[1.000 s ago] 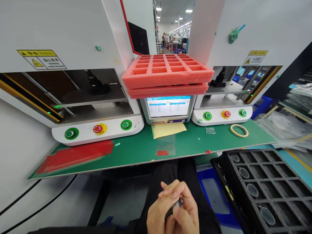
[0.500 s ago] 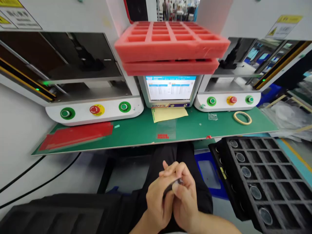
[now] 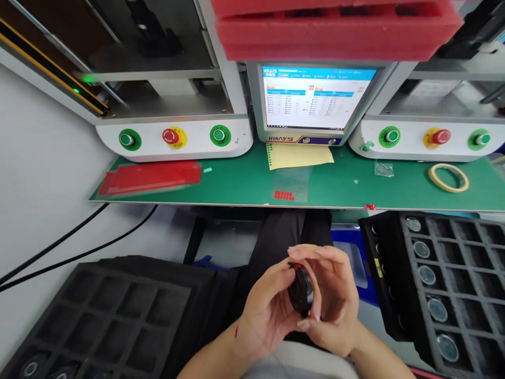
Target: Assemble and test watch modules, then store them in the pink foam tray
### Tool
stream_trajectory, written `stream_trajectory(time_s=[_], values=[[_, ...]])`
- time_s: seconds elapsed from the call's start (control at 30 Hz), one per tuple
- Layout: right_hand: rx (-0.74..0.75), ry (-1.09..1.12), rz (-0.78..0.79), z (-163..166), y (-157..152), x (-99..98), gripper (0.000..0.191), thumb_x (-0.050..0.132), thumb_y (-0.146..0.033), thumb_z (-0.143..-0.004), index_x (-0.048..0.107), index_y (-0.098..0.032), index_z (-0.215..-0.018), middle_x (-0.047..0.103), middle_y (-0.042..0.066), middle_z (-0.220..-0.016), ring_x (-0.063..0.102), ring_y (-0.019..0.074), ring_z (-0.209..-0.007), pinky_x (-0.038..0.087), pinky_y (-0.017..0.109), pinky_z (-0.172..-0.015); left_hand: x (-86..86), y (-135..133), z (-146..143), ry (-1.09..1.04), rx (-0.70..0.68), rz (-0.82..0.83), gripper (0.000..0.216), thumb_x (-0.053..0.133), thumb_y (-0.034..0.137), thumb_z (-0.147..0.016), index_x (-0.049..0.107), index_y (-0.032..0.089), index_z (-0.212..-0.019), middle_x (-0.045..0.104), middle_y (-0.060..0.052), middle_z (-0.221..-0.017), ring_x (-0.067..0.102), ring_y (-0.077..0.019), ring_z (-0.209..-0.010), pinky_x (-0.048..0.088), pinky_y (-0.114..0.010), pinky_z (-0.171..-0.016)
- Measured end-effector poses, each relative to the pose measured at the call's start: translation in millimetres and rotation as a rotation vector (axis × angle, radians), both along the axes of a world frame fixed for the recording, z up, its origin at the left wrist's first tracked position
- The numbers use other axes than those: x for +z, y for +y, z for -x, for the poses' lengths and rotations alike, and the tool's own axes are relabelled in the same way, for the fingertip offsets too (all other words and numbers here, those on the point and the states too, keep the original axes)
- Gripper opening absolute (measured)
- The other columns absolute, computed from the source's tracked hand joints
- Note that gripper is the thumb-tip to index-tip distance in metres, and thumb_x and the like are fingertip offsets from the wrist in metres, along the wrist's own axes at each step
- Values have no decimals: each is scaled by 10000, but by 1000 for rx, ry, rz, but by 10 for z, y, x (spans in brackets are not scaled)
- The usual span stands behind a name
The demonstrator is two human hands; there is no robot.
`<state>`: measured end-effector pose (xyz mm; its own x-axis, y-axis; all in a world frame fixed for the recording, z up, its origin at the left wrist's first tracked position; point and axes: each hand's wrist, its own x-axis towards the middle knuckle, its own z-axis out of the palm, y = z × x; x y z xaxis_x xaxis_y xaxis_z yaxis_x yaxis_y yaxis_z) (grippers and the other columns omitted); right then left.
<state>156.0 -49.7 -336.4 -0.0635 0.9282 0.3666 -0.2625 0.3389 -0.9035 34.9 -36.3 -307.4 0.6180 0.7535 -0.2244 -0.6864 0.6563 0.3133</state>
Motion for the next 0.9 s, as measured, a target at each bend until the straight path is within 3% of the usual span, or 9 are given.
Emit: stream_trajectory(time_s=[0.27,0.43,0.53,0.6,0.7,0.8,0.9], values=[[-78,-17,-1,17,6,-58,715,721,-346,-790,324,-275,-1380,628,113,-1149,616,274,-1099,546,452,-908,-72,21,-15,-49,-63,52,385,534,451,-924,635,98,-806,564,-25,-618,491,-60,-463,360,-140,-448],[-41,2,-28,16,-8,-113,806,745,-230,-752,302,-251,-1425,597,123,-1242,569,282,-1204,502,455,-1002,-59,30,-36,-3,-3,-32,315,560,377,-924,604,109,-765,539,2,-553,459,-56,-409,331,-133,-388],[-34,-23,-25,-5,8,-170,766,720,-215,-780,320,-250,-1432,552,135,-1329,529,294,-1266,468,472,-1050,-82,100,-16,114,14,-116,321,549,411,-919,584,133,-762,510,21,-532,421,-56,-387,317,-143,-376],[-67,-15,26,-44,39,-226,669,675,-243,-830,353,-260,-1415,529,131,-1354,515,290,-1282,465,478,-1054,-159,274,-20,379,39,-228,356,522,473,-918,563,153,-770,518,20,-539,398,-60,-393,286,-151,-370],[-184,7,152,-139,98,-331,488,606,-276,-895,423,-277,-1347,560,111,-1291,576,260,-1206,524,449,-980,-358,760,-105,937,112,-522,397,422,538,-928,541,174,-827,582,1,-619,400,-69,-404,301,-181,-397],[-310,-34,273,-239,132,-436,368,597,-260,-910,492,-266,-1263,622,94,-1178,654,213,-1050,575,385,-874,-542,1319,-274,1145,133,-665,273,447,427,-921,548,182,-858,523,40,-527,464,-98,-422,398,-217,-508],[-360,-82,365,-318,136,-518,239,615,-261,-903,579,-235,-1138,678,67,-1024,685,167,-902,590,317,-802,-627,1679,-450,1320,104,-770,80,534,231,-867,590,183,-897,543,44,-526,540,-127,-457,449,-256,-614]])
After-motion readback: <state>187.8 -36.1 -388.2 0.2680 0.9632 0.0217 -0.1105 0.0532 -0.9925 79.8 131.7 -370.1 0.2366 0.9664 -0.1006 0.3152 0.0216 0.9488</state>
